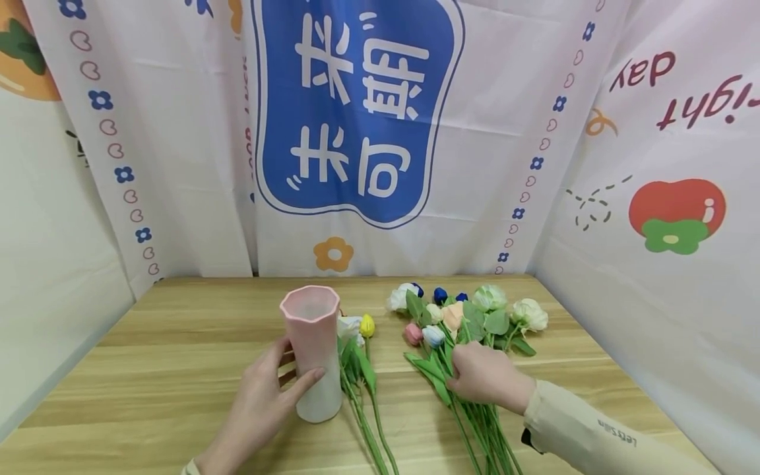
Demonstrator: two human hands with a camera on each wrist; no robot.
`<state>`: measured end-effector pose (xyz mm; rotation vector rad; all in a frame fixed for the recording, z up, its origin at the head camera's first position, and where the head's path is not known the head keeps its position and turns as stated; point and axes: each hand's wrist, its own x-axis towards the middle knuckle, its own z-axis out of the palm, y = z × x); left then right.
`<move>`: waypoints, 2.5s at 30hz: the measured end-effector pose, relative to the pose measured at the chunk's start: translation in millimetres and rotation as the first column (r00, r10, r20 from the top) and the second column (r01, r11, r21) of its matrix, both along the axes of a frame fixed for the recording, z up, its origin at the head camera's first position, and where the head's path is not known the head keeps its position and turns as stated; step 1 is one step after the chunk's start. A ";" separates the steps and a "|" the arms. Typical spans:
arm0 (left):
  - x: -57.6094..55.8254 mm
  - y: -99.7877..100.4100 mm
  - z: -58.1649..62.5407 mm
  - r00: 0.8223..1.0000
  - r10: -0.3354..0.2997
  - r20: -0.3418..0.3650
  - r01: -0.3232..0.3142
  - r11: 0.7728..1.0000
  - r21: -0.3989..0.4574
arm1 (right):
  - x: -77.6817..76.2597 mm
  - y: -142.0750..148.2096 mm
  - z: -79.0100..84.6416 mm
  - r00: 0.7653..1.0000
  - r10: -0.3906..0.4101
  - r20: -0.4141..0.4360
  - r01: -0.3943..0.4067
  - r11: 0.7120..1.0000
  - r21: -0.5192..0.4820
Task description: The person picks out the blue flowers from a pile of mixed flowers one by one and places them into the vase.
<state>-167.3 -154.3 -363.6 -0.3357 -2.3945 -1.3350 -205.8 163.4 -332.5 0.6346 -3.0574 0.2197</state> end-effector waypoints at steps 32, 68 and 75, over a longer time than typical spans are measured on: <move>1.3 -0.7 -2.0 1.000 -0.001 0.000 0.001 1.000 -0.010 | -8.8 35.2 -27.7 0.992 -0.127 0.022 0.128 0.991 -0.041; -2.6 0.1 1.7 1.000 -0.013 -0.019 0.013 1.000 0.012 | -2.2 -0.4 -4.4 0.999 -0.052 -0.009 0.042 0.882 -0.468; -2.5 0.4 1.2 1.000 -0.012 -0.019 0.012 1.000 0.015 | 0.4 -15.3 -4.9 1.000 -0.005 -0.011 -0.001 0.873 -0.487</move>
